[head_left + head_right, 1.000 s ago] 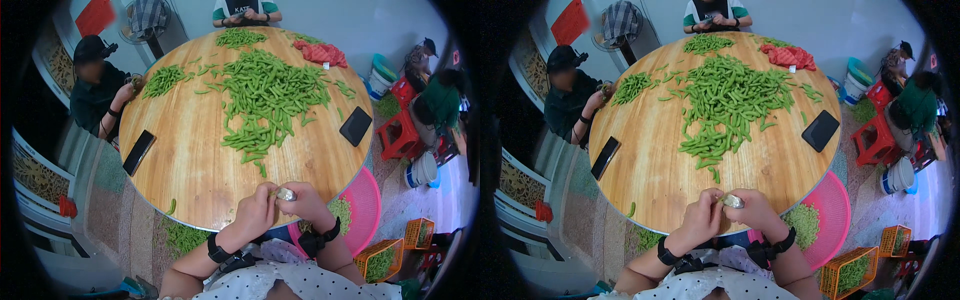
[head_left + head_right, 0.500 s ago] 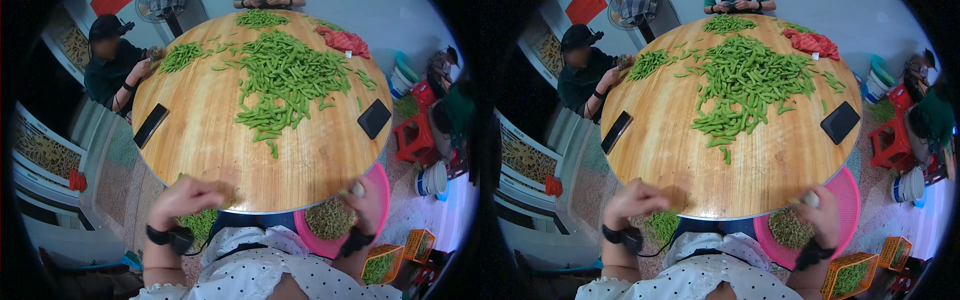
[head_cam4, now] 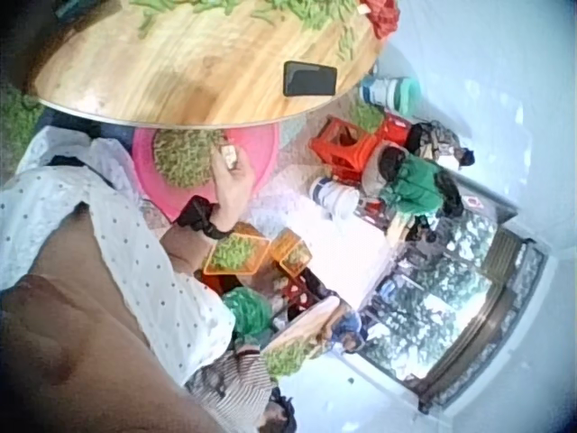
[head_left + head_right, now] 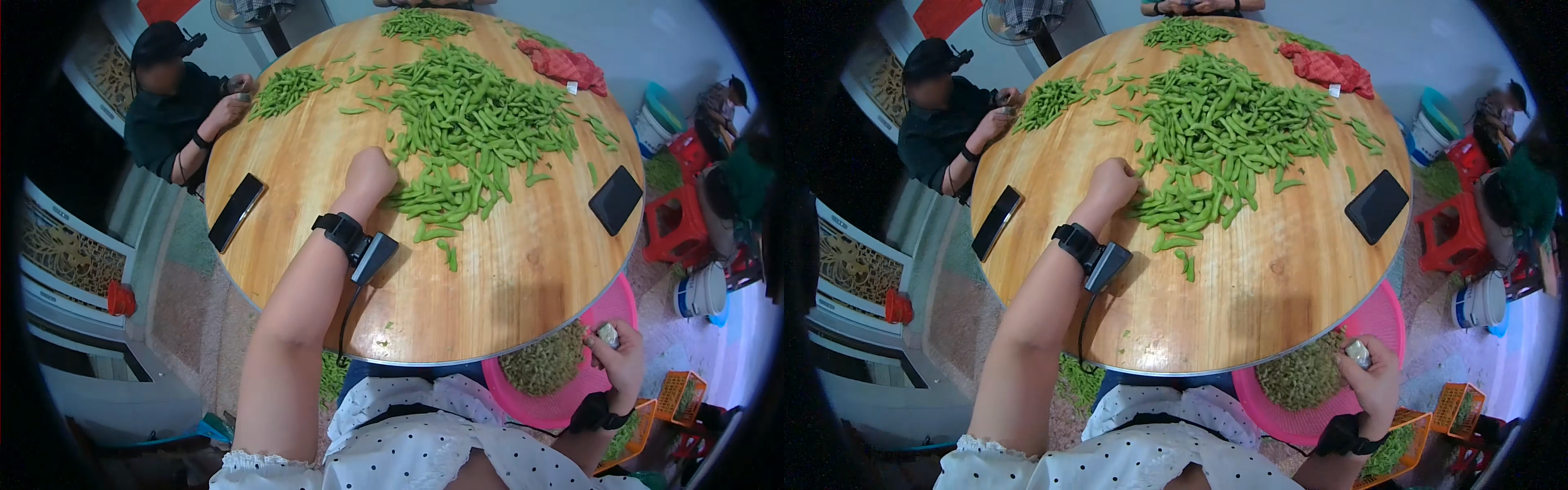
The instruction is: Peeling edamame pods and collecting the beans into a pink bowl.
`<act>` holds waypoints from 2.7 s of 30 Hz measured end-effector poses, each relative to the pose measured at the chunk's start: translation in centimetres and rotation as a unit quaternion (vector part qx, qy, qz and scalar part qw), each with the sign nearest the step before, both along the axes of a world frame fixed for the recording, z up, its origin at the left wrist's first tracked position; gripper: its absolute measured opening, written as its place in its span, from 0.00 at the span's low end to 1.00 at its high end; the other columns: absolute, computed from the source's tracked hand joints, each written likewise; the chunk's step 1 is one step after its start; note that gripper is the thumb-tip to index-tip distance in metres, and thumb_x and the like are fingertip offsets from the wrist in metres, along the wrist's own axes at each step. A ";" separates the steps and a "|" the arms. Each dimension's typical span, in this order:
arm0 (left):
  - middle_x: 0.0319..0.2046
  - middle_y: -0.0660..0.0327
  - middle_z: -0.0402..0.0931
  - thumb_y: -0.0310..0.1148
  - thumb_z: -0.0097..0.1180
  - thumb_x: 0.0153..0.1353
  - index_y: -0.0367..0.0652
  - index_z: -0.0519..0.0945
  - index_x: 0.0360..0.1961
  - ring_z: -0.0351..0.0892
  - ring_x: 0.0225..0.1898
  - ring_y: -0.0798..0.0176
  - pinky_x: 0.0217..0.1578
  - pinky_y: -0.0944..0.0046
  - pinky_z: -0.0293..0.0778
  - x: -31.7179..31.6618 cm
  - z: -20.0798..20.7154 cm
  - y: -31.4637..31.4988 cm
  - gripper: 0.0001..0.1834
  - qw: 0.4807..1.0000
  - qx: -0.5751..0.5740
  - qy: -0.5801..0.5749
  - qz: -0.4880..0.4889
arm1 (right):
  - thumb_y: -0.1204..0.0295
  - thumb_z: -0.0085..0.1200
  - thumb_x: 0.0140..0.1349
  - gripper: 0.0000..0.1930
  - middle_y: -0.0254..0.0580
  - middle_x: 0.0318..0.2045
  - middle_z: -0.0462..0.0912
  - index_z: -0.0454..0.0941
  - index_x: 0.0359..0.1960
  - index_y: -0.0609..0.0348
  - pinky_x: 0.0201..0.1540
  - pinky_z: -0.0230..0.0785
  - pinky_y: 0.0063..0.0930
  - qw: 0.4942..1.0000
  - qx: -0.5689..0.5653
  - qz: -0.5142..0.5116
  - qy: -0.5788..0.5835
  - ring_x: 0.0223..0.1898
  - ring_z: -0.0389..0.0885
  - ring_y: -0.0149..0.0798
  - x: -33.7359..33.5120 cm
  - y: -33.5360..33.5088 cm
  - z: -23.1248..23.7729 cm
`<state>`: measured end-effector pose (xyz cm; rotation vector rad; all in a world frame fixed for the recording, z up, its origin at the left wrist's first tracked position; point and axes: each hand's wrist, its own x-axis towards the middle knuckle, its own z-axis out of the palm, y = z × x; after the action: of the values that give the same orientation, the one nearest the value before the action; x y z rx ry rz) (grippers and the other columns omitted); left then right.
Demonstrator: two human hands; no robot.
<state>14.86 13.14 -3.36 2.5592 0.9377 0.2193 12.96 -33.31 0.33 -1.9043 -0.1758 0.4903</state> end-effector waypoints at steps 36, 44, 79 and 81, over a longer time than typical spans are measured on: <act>0.22 0.56 0.73 0.23 0.56 0.50 0.36 0.79 0.33 0.72 0.20 0.64 0.22 0.69 0.67 -15.4 2.9 -14.2 0.08 0.896 -0.278 -0.279 -0.207 | 0.63 0.39 0.65 0.13 0.26 0.20 0.65 0.70 0.32 0.60 0.23 0.53 0.14 0.918 0.182 0.327 0.131 0.21 0.60 0.20 -2.6 18.0 0.3; 0.19 0.55 0.73 0.20 0.57 0.46 0.35 0.78 0.31 0.74 0.21 0.59 0.22 0.66 0.68 -15.4 3.4 -14.5 0.08 0.914 -0.174 -0.292 -0.220 | 0.63 0.40 0.65 0.13 0.26 0.20 0.65 0.70 0.31 0.59 0.23 0.53 0.14 0.922 0.183 0.317 0.122 0.22 0.60 0.20 -2.9 18.2 0.1; 0.22 0.60 0.74 0.25 0.47 0.60 0.32 0.74 0.35 0.71 0.18 0.73 0.19 0.75 0.68 -14.7 2.8 -16.6 0.07 0.772 -0.579 -0.252 -0.076 | 0.72 0.61 0.48 0.08 0.25 0.19 0.72 0.74 0.24 0.60 0.22 0.56 0.13 0.976 0.091 0.199 -0.009 0.21 0.65 0.17 -2.7 17.0 0.2; 0.22 0.60 0.74 0.25 0.47 0.60 0.32 0.74 0.35 0.72 0.18 0.72 0.19 0.75 0.69 -14.7 2.3 -16.7 0.06 0.734 -0.627 -0.249 -0.070 | 0.72 0.62 0.48 0.08 0.25 0.19 0.72 0.74 0.24 0.59 0.21 0.57 0.13 0.975 0.106 0.188 0.055 0.20 0.66 0.17 -2.7 16.9 0.5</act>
<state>0.12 -3.60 -1.02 1.1750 0.3873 0.1303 10.21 -16.41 0.81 -1.6328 -0.5017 0.7956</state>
